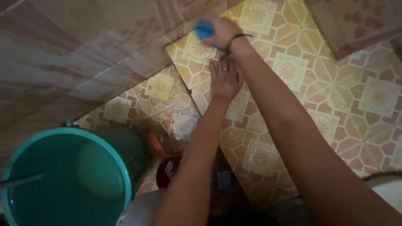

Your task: The person organizes various toiletries into a black plastic basket, then uses a blue scrubbing sponge to clean the tiled floor and a raised platform in the bathroom. The person scrubs the floor around a squat toilet and moves a large water dispenser aside to access the area.

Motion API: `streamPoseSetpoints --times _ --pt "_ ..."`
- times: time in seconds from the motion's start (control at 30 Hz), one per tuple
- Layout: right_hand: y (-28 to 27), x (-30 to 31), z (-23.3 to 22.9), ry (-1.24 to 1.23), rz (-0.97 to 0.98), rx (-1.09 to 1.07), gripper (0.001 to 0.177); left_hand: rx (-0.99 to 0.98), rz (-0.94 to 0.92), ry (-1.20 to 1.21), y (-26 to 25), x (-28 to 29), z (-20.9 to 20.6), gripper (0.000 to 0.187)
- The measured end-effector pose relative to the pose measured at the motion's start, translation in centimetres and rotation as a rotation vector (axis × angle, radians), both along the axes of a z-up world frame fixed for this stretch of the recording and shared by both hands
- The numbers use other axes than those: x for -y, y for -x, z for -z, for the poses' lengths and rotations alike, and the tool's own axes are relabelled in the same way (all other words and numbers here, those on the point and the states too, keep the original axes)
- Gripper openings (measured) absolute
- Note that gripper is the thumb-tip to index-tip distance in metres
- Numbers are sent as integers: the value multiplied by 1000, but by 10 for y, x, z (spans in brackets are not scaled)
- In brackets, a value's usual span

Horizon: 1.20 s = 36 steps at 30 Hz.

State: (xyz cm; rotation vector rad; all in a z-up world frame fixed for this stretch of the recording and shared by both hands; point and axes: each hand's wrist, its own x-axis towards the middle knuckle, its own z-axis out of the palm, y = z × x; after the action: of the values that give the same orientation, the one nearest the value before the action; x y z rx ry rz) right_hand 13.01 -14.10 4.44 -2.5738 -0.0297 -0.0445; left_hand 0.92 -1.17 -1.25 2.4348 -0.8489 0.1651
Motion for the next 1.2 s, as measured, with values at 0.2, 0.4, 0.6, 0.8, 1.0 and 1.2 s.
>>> streamPoseSetpoints --times 0.2,0.4,0.6,0.8,1.0,1.2 --pt "-5 51 2 235 -84 140 59 3 -18 -31 -2 2 -4 66" --pt "7 165 -13 286 85 87 61 -48 -18 -33 -1 2 -5 62" --pt "-28 -80 17 105 -385 461 62 89 -8 74 4 1 23 62" --pt "-6 -29 -19 56 -268 336 50 -4 28 119 3 -3 14 55" --pt "9 36 -51 239 -242 407 44 -78 0 -30 4 2 12 58" --pt "-29 -139 16 312 -272 274 49 113 23 8 -2 0 34 68"
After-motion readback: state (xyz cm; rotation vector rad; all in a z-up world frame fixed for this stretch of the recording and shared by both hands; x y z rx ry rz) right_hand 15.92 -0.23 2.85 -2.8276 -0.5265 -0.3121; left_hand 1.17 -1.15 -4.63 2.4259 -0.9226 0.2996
